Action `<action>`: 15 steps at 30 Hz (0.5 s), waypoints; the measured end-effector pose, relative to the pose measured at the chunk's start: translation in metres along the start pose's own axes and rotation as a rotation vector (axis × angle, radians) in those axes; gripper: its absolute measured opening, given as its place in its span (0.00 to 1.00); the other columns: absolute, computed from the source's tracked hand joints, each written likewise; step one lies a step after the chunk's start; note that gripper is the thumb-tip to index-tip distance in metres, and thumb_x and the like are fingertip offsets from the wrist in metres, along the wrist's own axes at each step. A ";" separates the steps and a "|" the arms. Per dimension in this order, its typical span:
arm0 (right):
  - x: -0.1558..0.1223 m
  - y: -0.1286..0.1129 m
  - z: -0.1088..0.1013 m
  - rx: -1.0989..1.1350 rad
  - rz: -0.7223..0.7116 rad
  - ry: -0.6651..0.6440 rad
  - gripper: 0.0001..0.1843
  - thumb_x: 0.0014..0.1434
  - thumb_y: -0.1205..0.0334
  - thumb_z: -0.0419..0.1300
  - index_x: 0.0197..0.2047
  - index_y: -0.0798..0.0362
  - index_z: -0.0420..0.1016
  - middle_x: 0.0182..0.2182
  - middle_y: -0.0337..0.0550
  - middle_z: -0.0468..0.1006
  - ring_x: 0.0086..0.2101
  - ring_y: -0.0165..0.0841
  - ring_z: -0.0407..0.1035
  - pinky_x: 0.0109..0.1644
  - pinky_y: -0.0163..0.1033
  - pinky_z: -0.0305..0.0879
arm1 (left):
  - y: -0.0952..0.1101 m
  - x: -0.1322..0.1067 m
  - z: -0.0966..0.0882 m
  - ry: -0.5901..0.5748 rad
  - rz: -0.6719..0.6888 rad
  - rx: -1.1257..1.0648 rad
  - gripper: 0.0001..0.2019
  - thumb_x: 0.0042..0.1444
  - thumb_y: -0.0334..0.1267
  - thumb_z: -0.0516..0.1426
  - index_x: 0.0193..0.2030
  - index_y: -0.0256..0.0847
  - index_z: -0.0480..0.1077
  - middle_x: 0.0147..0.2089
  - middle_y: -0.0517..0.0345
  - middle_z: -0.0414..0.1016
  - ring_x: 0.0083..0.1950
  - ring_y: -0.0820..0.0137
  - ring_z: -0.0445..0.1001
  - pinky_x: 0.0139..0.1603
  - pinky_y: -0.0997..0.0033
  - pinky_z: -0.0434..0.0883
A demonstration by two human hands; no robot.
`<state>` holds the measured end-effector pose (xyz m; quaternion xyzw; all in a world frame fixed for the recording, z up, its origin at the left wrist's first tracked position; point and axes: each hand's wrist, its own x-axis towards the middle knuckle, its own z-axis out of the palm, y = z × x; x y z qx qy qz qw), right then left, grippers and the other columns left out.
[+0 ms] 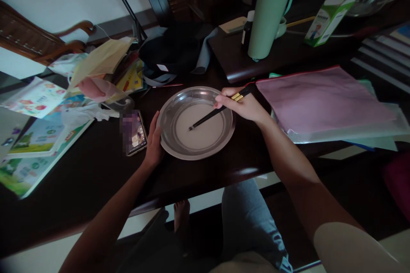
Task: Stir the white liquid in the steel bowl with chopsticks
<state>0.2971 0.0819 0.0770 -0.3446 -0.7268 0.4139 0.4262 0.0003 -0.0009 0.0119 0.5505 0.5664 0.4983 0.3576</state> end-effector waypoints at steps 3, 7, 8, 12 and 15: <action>0.002 0.004 -0.003 -0.010 -0.022 0.158 0.20 0.59 0.43 0.60 0.24 0.48 0.77 0.26 0.40 0.81 0.31 0.34 0.76 0.39 0.41 0.70 | 0.000 0.000 0.000 0.000 0.002 0.013 0.30 0.65 0.54 0.48 0.71 0.47 0.54 0.75 0.54 0.52 0.75 0.62 0.50 0.75 0.58 0.48; 0.001 0.005 -0.006 0.048 -0.019 0.206 0.25 0.59 0.40 0.58 0.19 0.48 0.73 0.20 0.39 0.77 0.26 0.33 0.74 0.35 0.42 0.69 | 0.000 0.000 0.000 0.003 0.006 0.021 0.30 0.65 0.54 0.48 0.70 0.47 0.55 0.75 0.54 0.52 0.75 0.62 0.50 0.75 0.59 0.48; 0.001 0.004 -0.004 0.055 -0.008 0.158 0.25 0.59 0.40 0.58 0.19 0.48 0.74 0.20 0.39 0.77 0.26 0.33 0.74 0.36 0.42 0.70 | 0.000 0.000 0.000 0.004 0.009 0.020 0.30 0.64 0.54 0.48 0.70 0.48 0.55 0.75 0.54 0.52 0.75 0.62 0.50 0.75 0.59 0.48; 0.000 0.000 0.000 0.010 0.007 0.012 0.20 0.59 0.42 0.59 0.25 0.48 0.77 0.27 0.39 0.81 0.32 0.34 0.77 0.40 0.41 0.71 | -0.001 0.000 0.000 -0.001 0.014 0.002 0.29 0.65 0.54 0.49 0.70 0.49 0.55 0.75 0.55 0.52 0.75 0.62 0.50 0.75 0.58 0.47; 0.001 0.002 -0.003 -0.012 -0.016 0.144 0.20 0.59 0.42 0.59 0.24 0.48 0.77 0.26 0.39 0.80 0.32 0.34 0.76 0.40 0.41 0.70 | -0.003 0.000 0.000 0.001 0.016 -0.006 0.29 0.65 0.53 0.48 0.70 0.49 0.55 0.75 0.55 0.52 0.75 0.62 0.50 0.75 0.58 0.47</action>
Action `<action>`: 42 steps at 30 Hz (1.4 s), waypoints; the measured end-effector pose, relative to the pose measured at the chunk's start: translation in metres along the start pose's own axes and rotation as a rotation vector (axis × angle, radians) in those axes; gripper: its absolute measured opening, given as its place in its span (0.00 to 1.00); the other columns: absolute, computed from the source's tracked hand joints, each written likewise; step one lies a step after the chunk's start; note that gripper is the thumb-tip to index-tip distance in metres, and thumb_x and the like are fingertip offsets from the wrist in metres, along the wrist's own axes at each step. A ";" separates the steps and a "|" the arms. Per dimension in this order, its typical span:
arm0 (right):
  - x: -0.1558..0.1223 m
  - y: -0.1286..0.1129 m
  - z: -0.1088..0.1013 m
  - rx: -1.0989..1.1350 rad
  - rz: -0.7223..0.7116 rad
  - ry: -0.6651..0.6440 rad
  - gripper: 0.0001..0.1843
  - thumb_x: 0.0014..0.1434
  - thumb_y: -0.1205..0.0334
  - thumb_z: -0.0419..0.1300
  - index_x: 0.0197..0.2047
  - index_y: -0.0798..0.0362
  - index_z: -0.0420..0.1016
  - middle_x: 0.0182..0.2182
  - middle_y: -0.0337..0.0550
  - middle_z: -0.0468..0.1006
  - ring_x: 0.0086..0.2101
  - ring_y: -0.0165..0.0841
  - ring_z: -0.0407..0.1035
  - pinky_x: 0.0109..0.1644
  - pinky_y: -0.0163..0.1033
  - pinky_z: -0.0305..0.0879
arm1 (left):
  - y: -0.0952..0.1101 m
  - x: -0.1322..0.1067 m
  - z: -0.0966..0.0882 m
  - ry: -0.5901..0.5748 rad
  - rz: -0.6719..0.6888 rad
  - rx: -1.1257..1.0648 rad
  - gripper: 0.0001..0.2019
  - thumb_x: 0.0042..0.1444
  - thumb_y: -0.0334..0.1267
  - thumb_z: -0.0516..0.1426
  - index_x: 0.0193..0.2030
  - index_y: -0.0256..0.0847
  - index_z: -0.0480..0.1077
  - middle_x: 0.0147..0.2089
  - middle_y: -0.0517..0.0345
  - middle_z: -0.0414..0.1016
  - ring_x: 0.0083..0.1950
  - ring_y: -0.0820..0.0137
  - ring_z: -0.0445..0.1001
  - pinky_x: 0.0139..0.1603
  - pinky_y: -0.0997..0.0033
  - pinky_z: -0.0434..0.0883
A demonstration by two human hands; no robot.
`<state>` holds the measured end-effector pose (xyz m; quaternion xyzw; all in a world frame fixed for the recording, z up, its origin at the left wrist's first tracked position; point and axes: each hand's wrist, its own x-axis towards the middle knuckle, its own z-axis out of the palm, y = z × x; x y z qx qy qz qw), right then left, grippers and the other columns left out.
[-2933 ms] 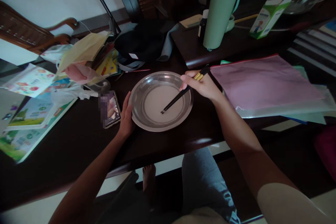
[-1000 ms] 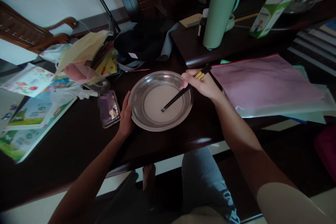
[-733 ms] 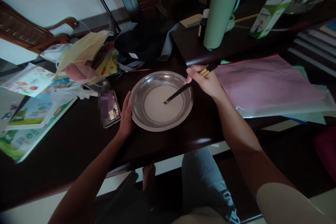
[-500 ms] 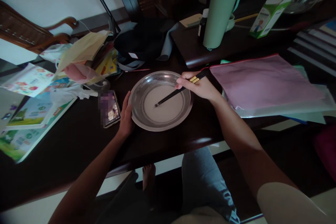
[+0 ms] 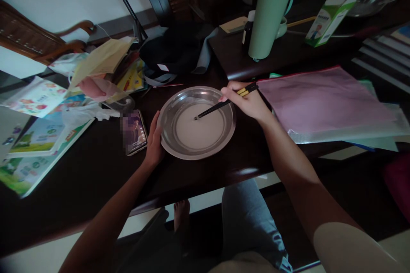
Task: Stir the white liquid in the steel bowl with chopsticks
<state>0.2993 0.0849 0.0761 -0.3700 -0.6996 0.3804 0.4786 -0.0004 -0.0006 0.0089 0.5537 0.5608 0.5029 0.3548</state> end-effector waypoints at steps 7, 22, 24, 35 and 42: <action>-0.001 0.002 0.000 0.043 0.033 -0.056 0.22 0.59 0.41 0.59 0.23 0.48 0.76 0.24 0.39 0.79 0.29 0.34 0.76 0.38 0.41 0.70 | -0.002 0.001 0.000 -0.004 -0.010 -0.010 0.29 0.65 0.53 0.49 0.70 0.49 0.55 0.75 0.55 0.52 0.75 0.63 0.51 0.75 0.58 0.48; 0.000 0.003 0.001 0.002 -0.020 -0.056 0.19 0.60 0.46 0.60 0.26 0.49 0.78 0.27 0.40 0.81 0.33 0.33 0.76 0.40 0.40 0.69 | 0.001 0.000 0.000 0.003 -0.017 -0.010 0.30 0.65 0.54 0.49 0.70 0.48 0.55 0.75 0.55 0.52 0.75 0.63 0.51 0.75 0.59 0.48; 0.001 0.005 -0.002 0.017 -0.024 0.052 0.21 0.60 0.44 0.60 0.23 0.49 0.76 0.24 0.40 0.79 0.30 0.33 0.75 0.38 0.40 0.69 | -0.001 0.001 0.000 0.004 -0.015 -0.012 0.29 0.65 0.53 0.49 0.70 0.48 0.55 0.75 0.55 0.52 0.75 0.63 0.50 0.75 0.59 0.47; -0.001 0.002 0.001 0.020 -0.014 -0.065 0.18 0.61 0.47 0.60 0.26 0.50 0.78 0.27 0.40 0.81 0.32 0.33 0.76 0.40 0.39 0.68 | 0.002 0.000 0.000 0.003 -0.023 0.003 0.29 0.65 0.53 0.49 0.71 0.48 0.55 0.75 0.55 0.52 0.75 0.62 0.51 0.75 0.58 0.47; -0.002 0.001 -0.001 0.090 0.002 -0.036 0.23 0.60 0.44 0.59 0.21 0.50 0.75 0.22 0.40 0.77 0.27 0.33 0.75 0.35 0.40 0.68 | 0.000 0.000 0.000 0.000 -0.021 -0.010 0.29 0.65 0.53 0.49 0.70 0.49 0.55 0.75 0.55 0.52 0.75 0.62 0.50 0.75 0.58 0.47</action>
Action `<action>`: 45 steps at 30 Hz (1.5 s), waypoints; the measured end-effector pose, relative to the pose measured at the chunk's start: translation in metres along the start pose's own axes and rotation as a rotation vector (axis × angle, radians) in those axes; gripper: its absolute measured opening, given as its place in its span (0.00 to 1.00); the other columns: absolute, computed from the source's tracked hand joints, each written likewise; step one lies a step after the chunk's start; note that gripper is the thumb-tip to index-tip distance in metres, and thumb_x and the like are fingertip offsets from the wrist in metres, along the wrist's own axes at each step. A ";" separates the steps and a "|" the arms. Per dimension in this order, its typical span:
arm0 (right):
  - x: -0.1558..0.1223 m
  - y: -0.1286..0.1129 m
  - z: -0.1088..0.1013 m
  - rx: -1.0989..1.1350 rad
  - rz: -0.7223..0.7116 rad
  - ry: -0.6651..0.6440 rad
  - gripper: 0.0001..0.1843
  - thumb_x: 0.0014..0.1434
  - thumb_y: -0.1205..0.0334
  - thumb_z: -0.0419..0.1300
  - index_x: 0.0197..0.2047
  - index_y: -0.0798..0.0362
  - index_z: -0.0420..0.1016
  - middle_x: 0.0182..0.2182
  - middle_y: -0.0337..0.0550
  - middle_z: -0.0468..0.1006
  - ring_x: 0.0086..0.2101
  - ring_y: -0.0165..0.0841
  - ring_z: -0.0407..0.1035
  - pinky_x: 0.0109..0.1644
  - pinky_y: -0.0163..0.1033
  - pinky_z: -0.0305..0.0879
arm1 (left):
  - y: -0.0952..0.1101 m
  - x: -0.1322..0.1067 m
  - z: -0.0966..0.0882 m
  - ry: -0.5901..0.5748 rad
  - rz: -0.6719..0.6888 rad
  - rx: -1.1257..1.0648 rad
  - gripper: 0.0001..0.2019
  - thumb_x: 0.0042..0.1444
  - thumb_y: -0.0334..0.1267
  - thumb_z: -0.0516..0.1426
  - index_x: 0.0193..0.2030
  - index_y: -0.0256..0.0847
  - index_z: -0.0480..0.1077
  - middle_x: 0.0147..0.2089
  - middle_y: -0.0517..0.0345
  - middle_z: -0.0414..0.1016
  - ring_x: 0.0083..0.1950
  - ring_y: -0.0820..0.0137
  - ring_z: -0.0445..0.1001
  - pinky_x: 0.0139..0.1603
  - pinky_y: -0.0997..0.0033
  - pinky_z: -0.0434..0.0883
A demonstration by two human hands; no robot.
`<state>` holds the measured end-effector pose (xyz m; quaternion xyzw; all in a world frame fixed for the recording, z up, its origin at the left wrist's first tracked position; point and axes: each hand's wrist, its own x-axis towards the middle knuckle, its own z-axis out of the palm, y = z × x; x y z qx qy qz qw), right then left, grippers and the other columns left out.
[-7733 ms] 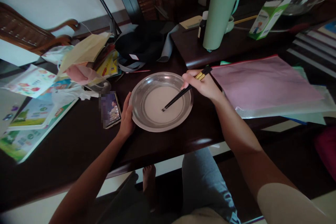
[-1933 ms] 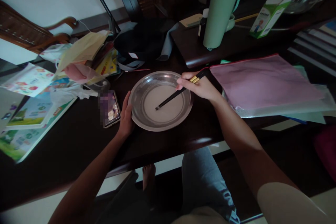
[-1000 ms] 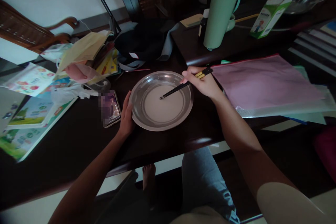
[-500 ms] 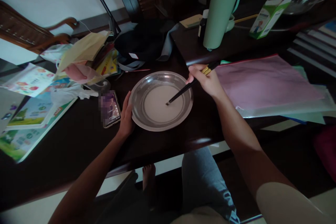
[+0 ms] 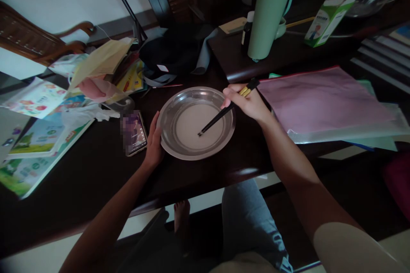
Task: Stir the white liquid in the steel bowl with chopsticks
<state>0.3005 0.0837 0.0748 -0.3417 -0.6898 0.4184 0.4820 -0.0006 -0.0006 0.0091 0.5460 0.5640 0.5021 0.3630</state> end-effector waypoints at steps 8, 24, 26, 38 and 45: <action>0.001 0.001 -0.001 -0.057 -0.025 0.095 0.22 0.60 0.44 0.59 0.22 0.50 0.75 0.22 0.39 0.78 0.28 0.32 0.75 0.37 0.39 0.68 | 0.002 0.000 0.000 0.000 0.005 0.011 0.30 0.64 0.54 0.49 0.70 0.48 0.55 0.75 0.54 0.52 0.75 0.62 0.50 0.75 0.58 0.48; 0.000 0.000 0.000 -0.024 0.015 -0.048 0.22 0.60 0.44 0.59 0.23 0.50 0.76 0.23 0.40 0.79 0.29 0.33 0.75 0.37 0.40 0.69 | -0.001 0.000 0.000 -0.005 0.003 -0.005 0.30 0.64 0.54 0.49 0.70 0.49 0.54 0.75 0.55 0.52 0.75 0.62 0.50 0.75 0.57 0.47; 0.000 0.000 0.002 -0.057 0.018 -0.098 0.19 0.60 0.44 0.60 0.26 0.49 0.78 0.28 0.40 0.81 0.33 0.33 0.76 0.40 0.40 0.69 | -0.001 0.000 0.000 -0.005 0.003 -0.007 0.29 0.65 0.54 0.49 0.70 0.49 0.54 0.75 0.55 0.52 0.75 0.62 0.50 0.75 0.57 0.47; 0.001 0.000 0.002 -0.070 0.015 -0.086 0.19 0.59 0.43 0.60 0.27 0.49 0.78 0.28 0.40 0.82 0.33 0.34 0.76 0.41 0.40 0.69 | 0.001 0.000 0.000 0.001 0.008 0.008 0.30 0.65 0.54 0.49 0.71 0.48 0.54 0.75 0.54 0.52 0.75 0.62 0.51 0.75 0.58 0.47; 0.001 0.000 -0.001 -0.021 0.002 0.039 0.23 0.61 0.45 0.59 0.21 0.49 0.74 0.21 0.38 0.77 0.27 0.31 0.74 0.37 0.39 0.68 | 0.000 0.001 0.000 0.005 0.007 0.012 0.29 0.65 0.53 0.49 0.70 0.48 0.55 0.75 0.54 0.52 0.75 0.62 0.51 0.75 0.58 0.47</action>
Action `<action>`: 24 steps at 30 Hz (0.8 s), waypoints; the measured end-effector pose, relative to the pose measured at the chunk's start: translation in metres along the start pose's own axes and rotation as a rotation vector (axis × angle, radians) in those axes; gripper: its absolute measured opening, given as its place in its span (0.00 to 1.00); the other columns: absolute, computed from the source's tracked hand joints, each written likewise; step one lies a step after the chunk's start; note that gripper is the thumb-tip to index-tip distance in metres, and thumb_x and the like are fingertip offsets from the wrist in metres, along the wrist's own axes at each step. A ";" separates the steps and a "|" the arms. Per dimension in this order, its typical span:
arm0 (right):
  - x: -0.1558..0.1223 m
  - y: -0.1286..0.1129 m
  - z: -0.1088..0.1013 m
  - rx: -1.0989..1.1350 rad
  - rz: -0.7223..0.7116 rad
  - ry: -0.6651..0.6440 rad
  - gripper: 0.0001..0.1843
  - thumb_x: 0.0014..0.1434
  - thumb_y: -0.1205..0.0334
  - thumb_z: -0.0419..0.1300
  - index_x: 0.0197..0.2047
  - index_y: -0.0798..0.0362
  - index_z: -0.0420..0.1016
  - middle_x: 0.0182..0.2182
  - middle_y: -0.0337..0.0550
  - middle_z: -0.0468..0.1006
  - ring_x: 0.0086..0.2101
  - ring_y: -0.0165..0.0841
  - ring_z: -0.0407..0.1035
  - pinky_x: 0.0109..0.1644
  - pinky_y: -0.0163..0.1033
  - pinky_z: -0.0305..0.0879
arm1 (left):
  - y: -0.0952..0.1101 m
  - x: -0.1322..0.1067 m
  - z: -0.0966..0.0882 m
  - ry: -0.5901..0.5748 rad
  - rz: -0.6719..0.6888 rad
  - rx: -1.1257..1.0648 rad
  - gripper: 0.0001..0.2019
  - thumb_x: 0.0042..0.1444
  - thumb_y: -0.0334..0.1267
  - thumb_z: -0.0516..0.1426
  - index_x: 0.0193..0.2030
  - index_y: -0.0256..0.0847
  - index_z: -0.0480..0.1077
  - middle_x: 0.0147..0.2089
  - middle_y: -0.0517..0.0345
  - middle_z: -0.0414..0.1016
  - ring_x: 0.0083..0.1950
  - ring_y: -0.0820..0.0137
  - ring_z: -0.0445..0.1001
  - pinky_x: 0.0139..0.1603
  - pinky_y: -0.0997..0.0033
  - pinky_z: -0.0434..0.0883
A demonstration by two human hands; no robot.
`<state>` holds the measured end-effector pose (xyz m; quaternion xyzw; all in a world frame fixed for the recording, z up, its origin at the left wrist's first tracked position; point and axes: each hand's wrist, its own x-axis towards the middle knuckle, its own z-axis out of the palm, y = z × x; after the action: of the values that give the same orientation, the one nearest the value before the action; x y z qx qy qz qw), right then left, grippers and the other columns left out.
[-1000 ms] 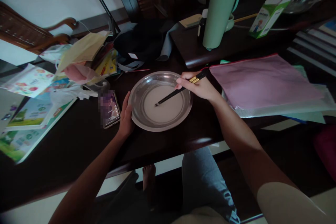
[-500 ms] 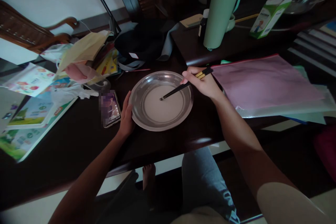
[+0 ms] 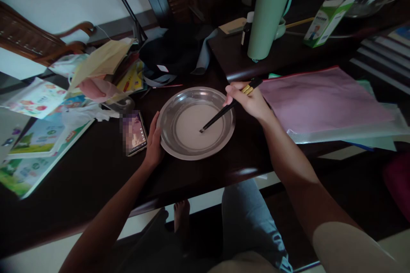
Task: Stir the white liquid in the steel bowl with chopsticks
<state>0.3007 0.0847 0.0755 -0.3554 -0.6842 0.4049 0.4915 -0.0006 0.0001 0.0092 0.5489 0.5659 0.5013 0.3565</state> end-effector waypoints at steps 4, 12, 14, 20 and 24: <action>-0.001 -0.003 0.004 -0.038 0.011 -0.138 0.19 0.60 0.45 0.60 0.25 0.49 0.78 0.27 0.39 0.81 0.32 0.32 0.76 0.40 0.39 0.69 | 0.000 0.000 0.000 -0.003 0.002 -0.005 0.29 0.65 0.54 0.49 0.70 0.48 0.54 0.75 0.55 0.52 0.75 0.62 0.51 0.75 0.58 0.47; -0.002 -0.001 0.000 0.002 0.028 -0.033 0.23 0.60 0.43 0.59 0.22 0.49 0.75 0.22 0.38 0.78 0.28 0.32 0.75 0.38 0.39 0.68 | 0.000 -0.001 0.000 -0.010 -0.001 -0.013 0.30 0.64 0.54 0.49 0.70 0.49 0.54 0.75 0.54 0.52 0.75 0.62 0.51 0.75 0.58 0.47; -0.002 -0.002 0.002 0.004 0.038 -0.118 0.21 0.59 0.43 0.59 0.23 0.49 0.76 0.24 0.39 0.79 0.30 0.33 0.76 0.38 0.40 0.69 | 0.002 -0.001 0.000 -0.006 0.001 0.001 0.30 0.64 0.54 0.49 0.70 0.48 0.55 0.75 0.54 0.52 0.75 0.62 0.51 0.75 0.59 0.47; 0.000 -0.001 0.001 -0.045 0.006 0.016 0.22 0.59 0.43 0.60 0.23 0.49 0.76 0.23 0.39 0.79 0.29 0.33 0.75 0.39 0.40 0.69 | 0.004 -0.001 0.001 -0.002 -0.001 0.008 0.31 0.64 0.55 0.49 0.71 0.46 0.54 0.75 0.52 0.52 0.75 0.61 0.51 0.74 0.59 0.49; -0.001 -0.002 0.001 0.002 0.038 -0.045 0.23 0.59 0.42 0.59 0.21 0.49 0.75 0.22 0.39 0.78 0.27 0.33 0.75 0.37 0.40 0.70 | 0.002 -0.001 0.001 -0.006 0.000 0.000 0.32 0.64 0.55 0.49 0.71 0.45 0.54 0.75 0.52 0.52 0.75 0.61 0.51 0.75 0.59 0.48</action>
<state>0.2998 0.0829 0.0772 -0.3586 -0.6879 0.4227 0.4685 0.0008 -0.0007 0.0113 0.5505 0.5647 0.4998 0.3582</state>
